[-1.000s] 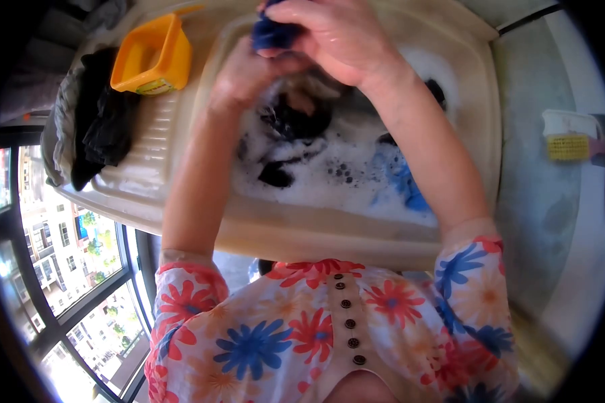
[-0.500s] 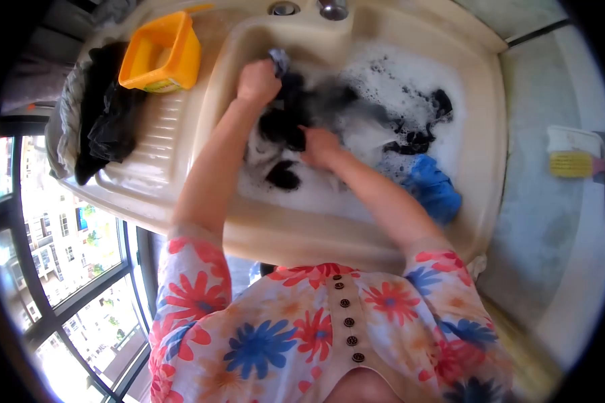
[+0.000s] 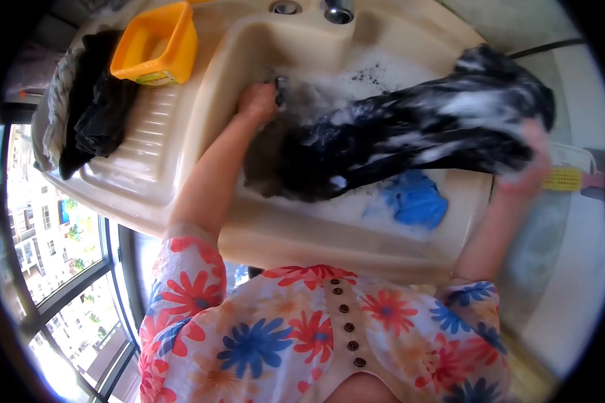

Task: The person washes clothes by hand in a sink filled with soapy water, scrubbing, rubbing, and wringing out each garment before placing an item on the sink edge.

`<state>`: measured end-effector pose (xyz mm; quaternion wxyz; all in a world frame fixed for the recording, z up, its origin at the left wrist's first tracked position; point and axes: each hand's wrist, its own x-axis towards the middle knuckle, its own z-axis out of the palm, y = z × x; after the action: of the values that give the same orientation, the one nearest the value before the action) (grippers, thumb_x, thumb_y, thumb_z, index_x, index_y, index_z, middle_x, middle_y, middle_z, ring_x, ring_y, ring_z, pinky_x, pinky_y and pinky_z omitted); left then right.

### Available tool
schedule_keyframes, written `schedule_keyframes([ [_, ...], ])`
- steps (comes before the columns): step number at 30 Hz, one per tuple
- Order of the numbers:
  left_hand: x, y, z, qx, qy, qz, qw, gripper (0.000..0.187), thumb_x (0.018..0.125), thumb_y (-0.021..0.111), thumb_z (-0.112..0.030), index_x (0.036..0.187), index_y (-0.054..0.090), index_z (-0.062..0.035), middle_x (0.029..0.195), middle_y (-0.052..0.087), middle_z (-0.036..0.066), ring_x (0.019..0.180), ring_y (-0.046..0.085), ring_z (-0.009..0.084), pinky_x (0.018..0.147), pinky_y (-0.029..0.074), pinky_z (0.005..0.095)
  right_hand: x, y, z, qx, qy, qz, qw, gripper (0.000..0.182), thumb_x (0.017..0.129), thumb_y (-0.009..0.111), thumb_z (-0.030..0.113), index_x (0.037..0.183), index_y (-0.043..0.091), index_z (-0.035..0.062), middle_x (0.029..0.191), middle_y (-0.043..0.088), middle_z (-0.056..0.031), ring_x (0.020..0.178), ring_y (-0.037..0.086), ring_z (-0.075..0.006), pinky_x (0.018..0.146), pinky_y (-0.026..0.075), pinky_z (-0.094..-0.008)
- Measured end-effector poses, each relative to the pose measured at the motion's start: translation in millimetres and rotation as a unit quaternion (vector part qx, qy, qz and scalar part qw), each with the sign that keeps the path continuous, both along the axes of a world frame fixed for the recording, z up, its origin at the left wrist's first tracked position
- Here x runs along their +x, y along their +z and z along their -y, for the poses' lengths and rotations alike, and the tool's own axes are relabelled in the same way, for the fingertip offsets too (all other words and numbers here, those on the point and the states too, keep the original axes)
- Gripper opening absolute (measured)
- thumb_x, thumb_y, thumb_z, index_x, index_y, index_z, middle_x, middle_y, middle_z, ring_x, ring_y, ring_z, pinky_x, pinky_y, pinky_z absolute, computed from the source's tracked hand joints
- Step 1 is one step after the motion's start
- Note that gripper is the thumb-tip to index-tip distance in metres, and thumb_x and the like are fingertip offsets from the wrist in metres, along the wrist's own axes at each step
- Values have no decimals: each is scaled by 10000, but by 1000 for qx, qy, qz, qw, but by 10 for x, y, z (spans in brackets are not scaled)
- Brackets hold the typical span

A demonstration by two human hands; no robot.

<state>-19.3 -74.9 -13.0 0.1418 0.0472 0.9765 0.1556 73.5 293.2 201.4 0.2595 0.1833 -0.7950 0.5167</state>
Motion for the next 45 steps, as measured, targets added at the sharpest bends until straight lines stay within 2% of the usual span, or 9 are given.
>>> schedule_keyframes([
  [3, 38, 93, -67, -32, 7, -1, 999, 343, 680, 577, -132, 1019, 554, -94, 1020, 547, 163, 973, 516, 359, 777, 447, 445, -65, 277, -140, 152, -128, -180, 963, 283, 679, 647, 86, 936, 579, -12, 945, 611, -121, 886, 587, -215, 839, 451, -338],
  [6, 227, 319, -228, -69, -31, -16, 997, 447, 690, 601, -190, 1128, 513, -167, 1122, 500, 124, 1071, 454, 356, 814, 435, 472, -143, 376, -36, -402, 53, 328, 853, 256, 732, 616, 78, 977, 581, 11, 940, 614, -103, 859, 593, -205, 822, 455, -320],
  [16, 315, 253, -301, -263, -225, 137, 928, 306, 710, 613, -258, 972, 630, -100, 972, 598, 89, 1040, 510, 272, 876, 346, 558, -163, -2452, -244, 256, -215, 396, 855, 381, 677, 691, 315, 906, 621, 19, 861, 630, -195, 803, 617, -285, 705, 471, -351],
  [27, 836, 247, -1806, 154, -234, 96, 955, 421, 684, 651, -364, 964, 601, -53, 927, 616, 128, 847, 588, 290, 762, 476, 366, -260, -1892, 209, 424, -141, 255, 858, 715, 622, 705, 232, 1247, 398, 70, 1231, 432, -216, 1143, 405, -341, 884, 407, -404],
  [34, 71, 287, -864, 652, 179, 323, 662, 345, 653, 526, 2, 993, 544, 61, 890, 605, 152, 838, 586, 254, 785, 475, 334, -234, -2171, -465, 55, -82, 493, 865, 402, 726, 617, 177, 1051, 529, -42, 918, 618, -149, 866, 590, -266, 781, 462, -344],
  [38, 97, 160, -974, 775, 251, 364, 451, 377, 828, 549, -284, 1109, 515, -35, 1023, 590, 109, 934, 564, 249, 850, 450, 369, -229, -1880, -123, -232, -264, 458, 816, 300, 767, 618, 215, 912, 578, -44, 719, 611, -119, 600, 583, -231, 544, 466, -344],
  [42, 270, 485, -1422, 720, 261, 398, 504, 522, 859, 477, -425, 1221, 445, -51, 1186, 507, 83, 1094, 459, 220, 975, 327, 335, 13, -1558, 999, 198, -158, 261, 931, 355, 694, 659, 385, 799, 643, 46, 891, 558, -187, 775, 575, -325, 670, 464, -392],
  [44, 416, -241, -1428, 518, -93, -68, 847, 432, 886, 447, -282, 1246, 415, -45, 1220, 468, 93, 1155, 402, 211, 1012, 279, 325, 158, -1310, 1389, 187, -92, 117, 971, 300, 685, 657, 348, 776, 637, 63, 944, 522, -189, 781, 557, -346, 694, 461, -398],
  [45, 461, -424, -1401, 633, -50, 61, 770, 407, 882, 445, -274, 1219, 437, -46, 1193, 481, 97, 1126, 426, 208, 990, 308, 325, 100, -1370, 1349, 255, -76, 108, 958, 299, 671, 657, 342, 759, 627, 57, 958, 529, -207, 813, 550, -341, 678, 469, -392],
])
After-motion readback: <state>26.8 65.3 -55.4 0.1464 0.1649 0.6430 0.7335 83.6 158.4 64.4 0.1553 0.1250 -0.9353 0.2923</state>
